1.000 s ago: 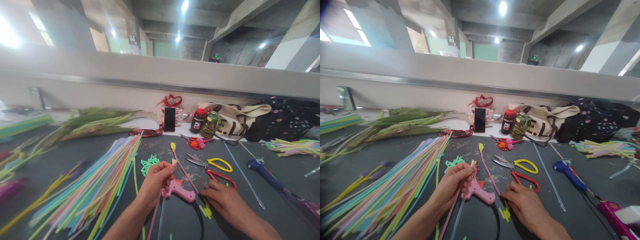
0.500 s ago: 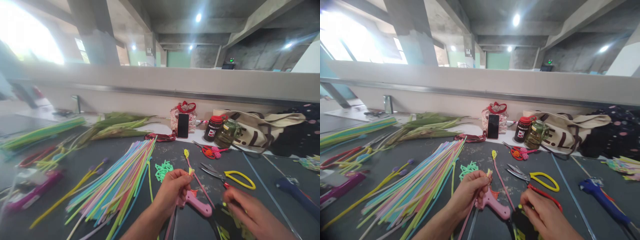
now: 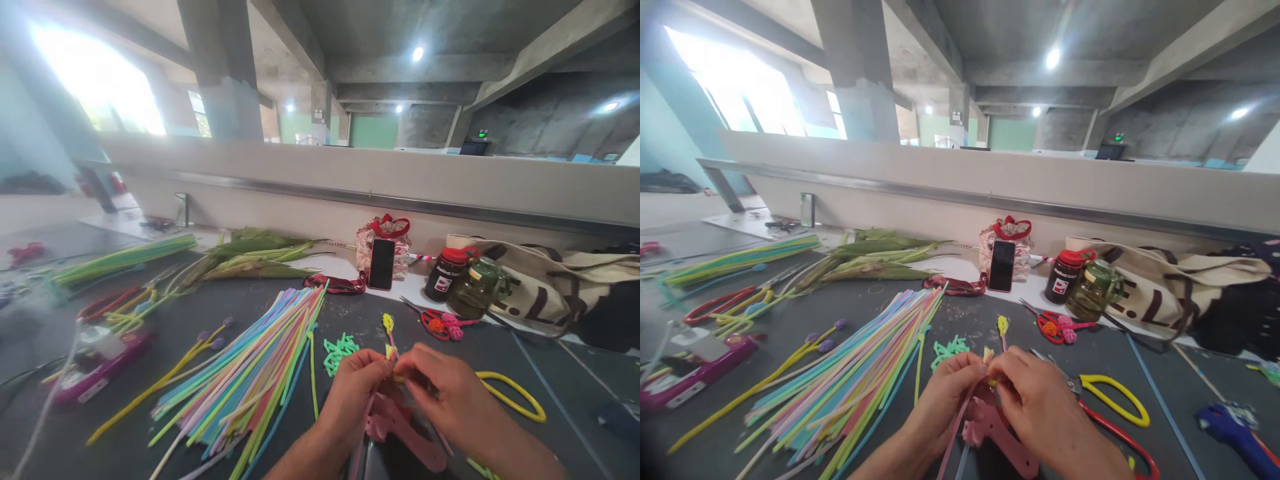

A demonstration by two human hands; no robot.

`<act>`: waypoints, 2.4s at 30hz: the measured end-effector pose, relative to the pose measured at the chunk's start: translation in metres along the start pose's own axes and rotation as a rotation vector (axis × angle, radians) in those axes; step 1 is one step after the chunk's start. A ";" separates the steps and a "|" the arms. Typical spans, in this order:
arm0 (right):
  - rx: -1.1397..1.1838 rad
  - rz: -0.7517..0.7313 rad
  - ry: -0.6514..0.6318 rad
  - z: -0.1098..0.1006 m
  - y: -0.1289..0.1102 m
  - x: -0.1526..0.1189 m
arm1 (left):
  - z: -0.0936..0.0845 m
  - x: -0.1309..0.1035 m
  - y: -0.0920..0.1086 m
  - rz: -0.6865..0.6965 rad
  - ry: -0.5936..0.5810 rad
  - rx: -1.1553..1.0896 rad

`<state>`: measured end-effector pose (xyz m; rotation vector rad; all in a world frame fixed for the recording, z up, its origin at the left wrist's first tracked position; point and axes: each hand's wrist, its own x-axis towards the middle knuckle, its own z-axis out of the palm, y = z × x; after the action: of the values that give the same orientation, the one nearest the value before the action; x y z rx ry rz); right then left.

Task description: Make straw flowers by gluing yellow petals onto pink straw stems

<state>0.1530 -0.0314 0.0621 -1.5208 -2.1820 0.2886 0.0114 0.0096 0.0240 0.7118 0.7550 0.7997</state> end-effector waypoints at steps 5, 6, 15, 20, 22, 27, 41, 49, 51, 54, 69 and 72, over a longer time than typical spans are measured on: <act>0.017 0.045 0.088 0.011 0.005 0.006 | -0.002 0.002 0.002 0.026 0.027 -0.012; 0.016 0.041 0.113 0.012 0.005 0.006 | -0.003 0.002 0.002 0.031 0.033 -0.021; 0.145 0.043 0.454 0.039 0.015 0.007 | -0.002 0.005 0.004 0.085 0.008 -0.086; 0.290 0.215 0.442 0.045 0.020 0.009 | 0.000 0.003 0.005 0.095 0.010 -0.122; 0.369 0.260 0.405 0.044 0.020 0.010 | 0.000 0.004 0.003 0.104 0.010 -0.114; 0.451 0.258 0.256 0.034 0.016 0.014 | -0.003 0.008 0.001 0.075 0.066 -0.066; 0.349 0.155 0.339 0.018 0.005 0.009 | -0.001 0.008 -0.005 0.176 0.079 0.034; 0.330 0.181 0.358 0.019 0.004 0.009 | -0.001 0.009 -0.001 0.228 0.154 0.213; 0.322 0.189 0.359 0.019 0.004 0.009 | -0.001 0.006 0.002 0.252 0.164 0.289; 0.312 0.182 0.360 0.019 0.004 0.010 | 0.000 0.003 0.005 0.296 0.186 0.409; 0.267 0.173 0.388 0.028 0.007 0.009 | -0.004 0.001 0.001 0.435 0.246 0.692; 0.248 0.175 0.386 0.029 0.007 0.009 | -0.005 0.001 0.002 0.434 0.248 0.696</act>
<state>0.1422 -0.0181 0.0363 -1.4858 -1.6552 0.2830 0.0074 0.0128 0.0230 1.4530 1.1432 1.0366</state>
